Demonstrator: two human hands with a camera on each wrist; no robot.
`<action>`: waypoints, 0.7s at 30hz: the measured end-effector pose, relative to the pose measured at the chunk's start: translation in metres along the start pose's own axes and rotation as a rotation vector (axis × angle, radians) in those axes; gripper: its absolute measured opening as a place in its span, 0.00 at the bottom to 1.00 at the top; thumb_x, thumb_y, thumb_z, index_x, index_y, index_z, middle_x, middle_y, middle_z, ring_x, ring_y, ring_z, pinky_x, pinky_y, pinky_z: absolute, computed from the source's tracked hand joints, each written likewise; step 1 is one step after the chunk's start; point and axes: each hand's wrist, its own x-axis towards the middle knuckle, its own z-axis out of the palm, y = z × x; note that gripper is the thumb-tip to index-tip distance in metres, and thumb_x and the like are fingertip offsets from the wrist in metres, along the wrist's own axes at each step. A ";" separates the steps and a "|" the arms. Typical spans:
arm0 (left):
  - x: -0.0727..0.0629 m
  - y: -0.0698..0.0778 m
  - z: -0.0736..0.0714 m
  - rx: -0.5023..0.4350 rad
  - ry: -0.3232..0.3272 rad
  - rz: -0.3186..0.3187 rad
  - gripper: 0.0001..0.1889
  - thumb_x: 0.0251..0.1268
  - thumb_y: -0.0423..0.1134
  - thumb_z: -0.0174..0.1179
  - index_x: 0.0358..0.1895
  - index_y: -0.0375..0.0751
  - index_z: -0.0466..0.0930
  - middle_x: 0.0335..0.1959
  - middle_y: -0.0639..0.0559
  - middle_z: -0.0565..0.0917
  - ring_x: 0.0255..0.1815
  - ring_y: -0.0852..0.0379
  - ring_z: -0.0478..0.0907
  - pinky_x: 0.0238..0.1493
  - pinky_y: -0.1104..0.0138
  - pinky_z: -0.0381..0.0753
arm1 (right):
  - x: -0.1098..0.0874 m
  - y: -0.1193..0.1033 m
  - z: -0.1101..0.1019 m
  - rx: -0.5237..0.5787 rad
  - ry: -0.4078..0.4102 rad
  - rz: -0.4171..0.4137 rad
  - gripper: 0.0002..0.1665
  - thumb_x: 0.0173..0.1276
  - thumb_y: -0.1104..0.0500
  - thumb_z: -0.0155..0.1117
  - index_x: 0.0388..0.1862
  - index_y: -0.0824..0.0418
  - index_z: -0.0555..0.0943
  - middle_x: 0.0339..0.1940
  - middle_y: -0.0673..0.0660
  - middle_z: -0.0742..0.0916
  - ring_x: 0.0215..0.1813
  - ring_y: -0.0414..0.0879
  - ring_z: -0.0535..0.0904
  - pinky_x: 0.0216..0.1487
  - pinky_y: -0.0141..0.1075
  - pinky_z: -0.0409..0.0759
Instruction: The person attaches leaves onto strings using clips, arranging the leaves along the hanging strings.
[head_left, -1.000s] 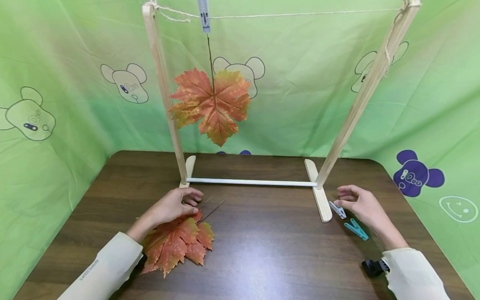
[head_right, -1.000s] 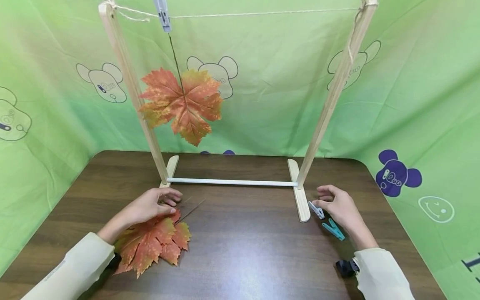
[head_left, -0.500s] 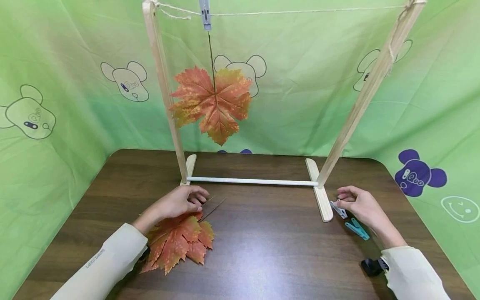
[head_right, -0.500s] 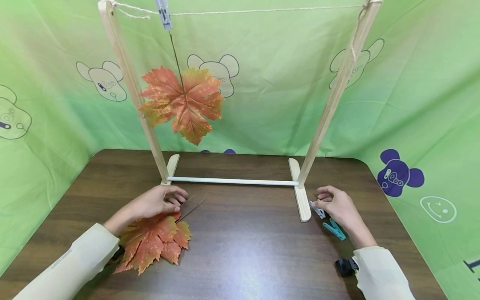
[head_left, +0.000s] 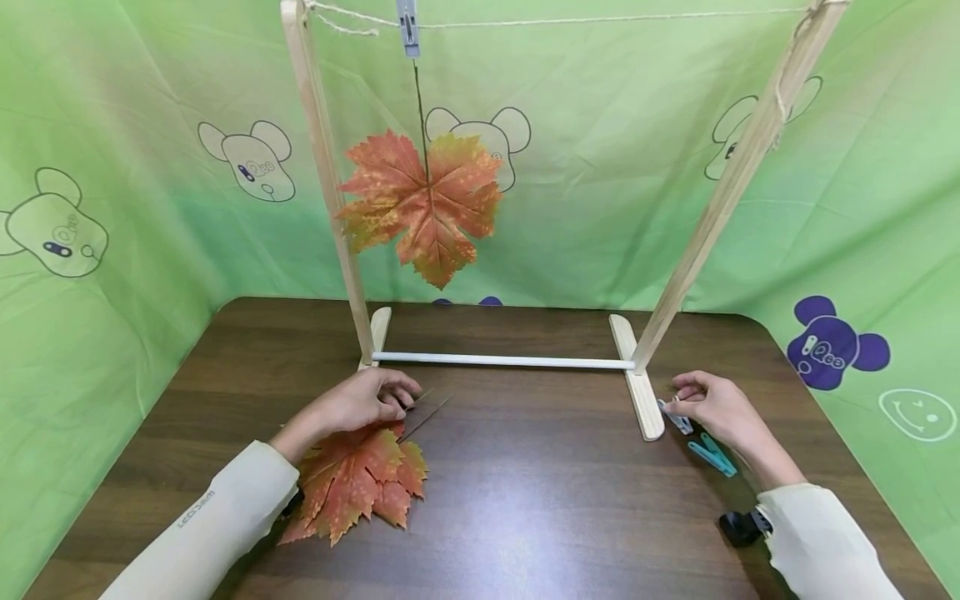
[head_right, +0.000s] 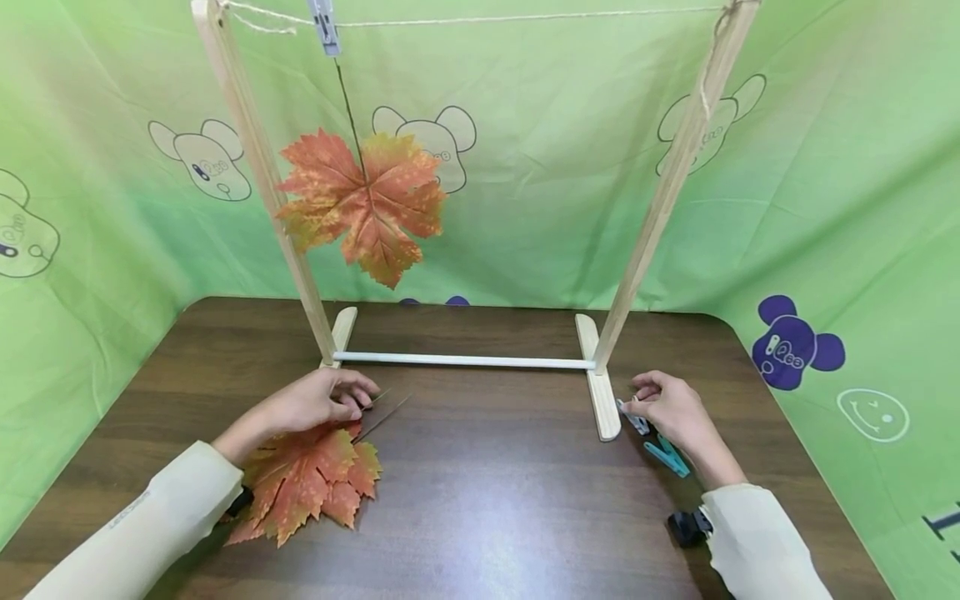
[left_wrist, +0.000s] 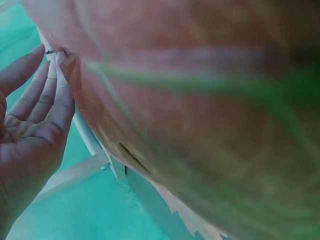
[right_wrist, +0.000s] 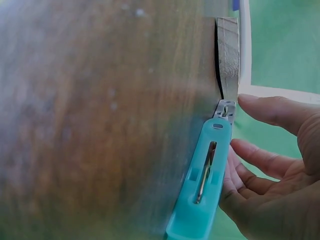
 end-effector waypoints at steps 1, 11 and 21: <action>0.000 -0.001 -0.001 -0.003 -0.003 0.000 0.20 0.68 0.18 0.58 0.62 0.24 0.78 0.48 0.35 0.87 0.45 0.56 0.85 0.45 0.72 0.84 | 0.000 0.000 0.000 -0.005 -0.001 0.002 0.32 0.67 0.59 0.75 0.60 0.81 0.76 0.43 0.71 0.87 0.39 0.39 0.82 0.35 0.28 0.78; 0.001 -0.005 -0.001 -0.065 -0.024 -0.022 0.20 0.68 0.18 0.57 0.62 0.23 0.79 0.43 0.40 0.85 0.40 0.60 0.80 0.38 0.75 0.79 | 0.000 0.000 0.002 -0.035 -0.011 0.014 0.30 0.65 0.59 0.75 0.57 0.80 0.77 0.37 0.61 0.86 0.34 0.42 0.78 0.33 0.31 0.75; 0.000 -0.004 0.000 -0.108 -0.042 -0.028 0.20 0.65 0.15 0.54 0.60 0.21 0.79 0.38 0.42 0.84 0.38 0.59 0.80 0.37 0.74 0.80 | 0.000 -0.001 0.001 -0.041 -0.020 0.019 0.29 0.65 0.59 0.75 0.55 0.80 0.78 0.36 0.61 0.85 0.35 0.43 0.77 0.33 0.32 0.74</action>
